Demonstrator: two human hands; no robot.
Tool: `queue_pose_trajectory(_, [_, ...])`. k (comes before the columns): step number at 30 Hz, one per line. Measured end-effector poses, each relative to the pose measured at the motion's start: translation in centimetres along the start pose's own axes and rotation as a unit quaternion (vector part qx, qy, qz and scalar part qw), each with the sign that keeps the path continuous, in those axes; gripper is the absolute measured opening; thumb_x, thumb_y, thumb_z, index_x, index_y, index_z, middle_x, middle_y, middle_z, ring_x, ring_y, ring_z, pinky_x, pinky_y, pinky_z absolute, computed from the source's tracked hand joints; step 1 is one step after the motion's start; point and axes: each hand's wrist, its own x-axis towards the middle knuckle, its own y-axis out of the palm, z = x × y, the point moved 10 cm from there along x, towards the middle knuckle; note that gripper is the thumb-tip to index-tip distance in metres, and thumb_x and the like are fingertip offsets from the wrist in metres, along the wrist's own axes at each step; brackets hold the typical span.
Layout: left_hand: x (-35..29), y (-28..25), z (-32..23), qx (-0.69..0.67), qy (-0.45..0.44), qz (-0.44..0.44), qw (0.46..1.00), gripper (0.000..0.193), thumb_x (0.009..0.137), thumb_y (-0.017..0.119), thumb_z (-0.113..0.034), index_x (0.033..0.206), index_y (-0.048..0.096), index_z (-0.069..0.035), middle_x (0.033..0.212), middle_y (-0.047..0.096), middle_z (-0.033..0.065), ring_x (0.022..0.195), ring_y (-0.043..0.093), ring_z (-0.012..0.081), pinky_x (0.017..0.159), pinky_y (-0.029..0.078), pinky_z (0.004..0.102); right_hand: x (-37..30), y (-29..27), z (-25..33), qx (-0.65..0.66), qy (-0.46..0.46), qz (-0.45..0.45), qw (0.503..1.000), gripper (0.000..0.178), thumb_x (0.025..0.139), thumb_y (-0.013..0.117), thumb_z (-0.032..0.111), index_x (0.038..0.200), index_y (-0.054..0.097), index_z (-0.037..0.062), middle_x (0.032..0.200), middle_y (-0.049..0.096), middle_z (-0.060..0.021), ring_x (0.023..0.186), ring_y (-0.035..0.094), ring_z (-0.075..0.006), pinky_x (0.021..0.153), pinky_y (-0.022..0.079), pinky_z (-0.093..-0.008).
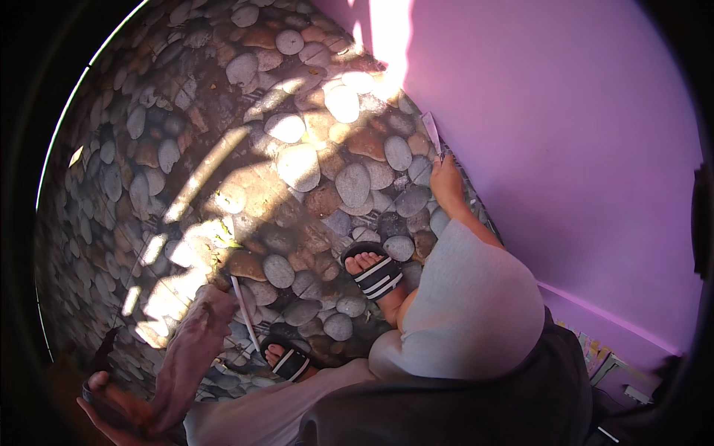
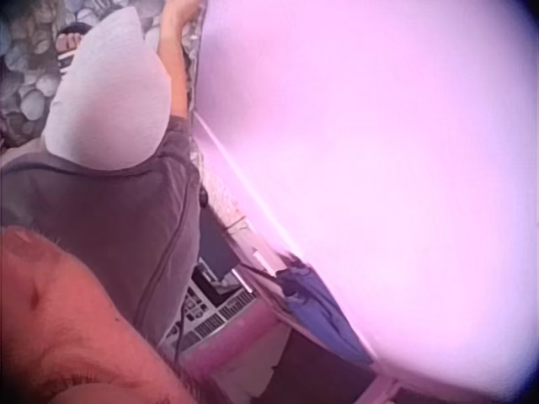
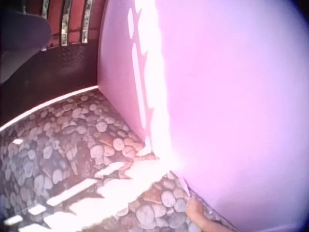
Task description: The person uses a metal scraper to remove debris from a wall-to-floor corner and wipes the area with a dark cloth.
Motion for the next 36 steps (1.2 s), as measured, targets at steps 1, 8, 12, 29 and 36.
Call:
queue_pose_trajectory(1, [0.0,0.1,0.0,-0.03,-0.003,0.019,0.999,0.065,0.102,0.027,-0.048,0.096,0.058,0.009,0.049,0.039,0.0,0.039,0.031,0.0083,0.035,0.025,0.0213,0.4,-0.4,1.0,0.006,-0.013,-0.006,1.0,0.031,0.1,0.043,0.029,0.102,0.048,-0.0022,0.086,0.065,-0.0312,0.083,0.062,-0.0508,0.073,0.047,-0.0569])
queue_pose_trajectory(8, [2.4,-8.7,5.6,-0.119,0.032,0.024,0.992,0.044,0.107,0.027,-0.027,0.131,0.041,0.007,0.123,0.051,0.0153,0.118,0.047,0.018,0.112,0.023,0.0313,-1.6,0.0,-1.7,0.02,0.035,0.005,0.999,0.034,0.1,0.042,0.029,0.103,0.047,-0.0038,0.087,0.065,-0.0313,0.086,0.062,-0.0503,0.075,0.047,-0.0568])
queue_pose_trajectory(12, [2.5,-6.4,3.9,-0.179,0.032,0.082,0.98,0.046,0.107,0.026,-0.032,0.118,0.049,0.006,0.113,0.052,0.0085,0.11,0.045,0.0099,0.107,0.023,0.0264,5.2,0.6,6.8,-0.003,-0.036,0.023,0.999,0.036,0.1,0.041,0.03,0.107,0.047,-0.0044,0.095,0.064,-0.0317,0.088,0.063,-0.0495,0.078,0.048,-0.0564])
queue_pose_trajectory(29, [0.9,4.3,0.7,-0.309,-0.098,0.409,0.853,0.049,0.106,0.026,-0.039,0.111,0.051,0.003,0.095,0.049,0.004,0.091,0.047,0.0057,0.091,0.032,0.019,10.1,1.0,13.2,0.003,-0.054,0.049,0.997,0.033,0.097,0.042,0.018,0.118,0.041,-0.0068,0.097,0.063,-0.0344,0.091,0.062,-0.0487,0.078,0.05,-0.0544])
queue_pose_trajectory(36, [3.1,-4.1,4.3,-0.135,-0.005,0.031,0.99,0.046,0.107,0.024,-0.035,0.109,0.049,0.004,0.104,0.049,0.0071,0.105,0.045,0.011,0.105,0.024,0.0262,6.2,1.2,12.2,-0.266,-0.181,0.095,0.942,0.064,0.094,0.045,0.018,0.153,0.021,0.0146,0.095,0.066,-0.028,0.089,0.067,-0.0399,0.078,0.053,-0.0503])
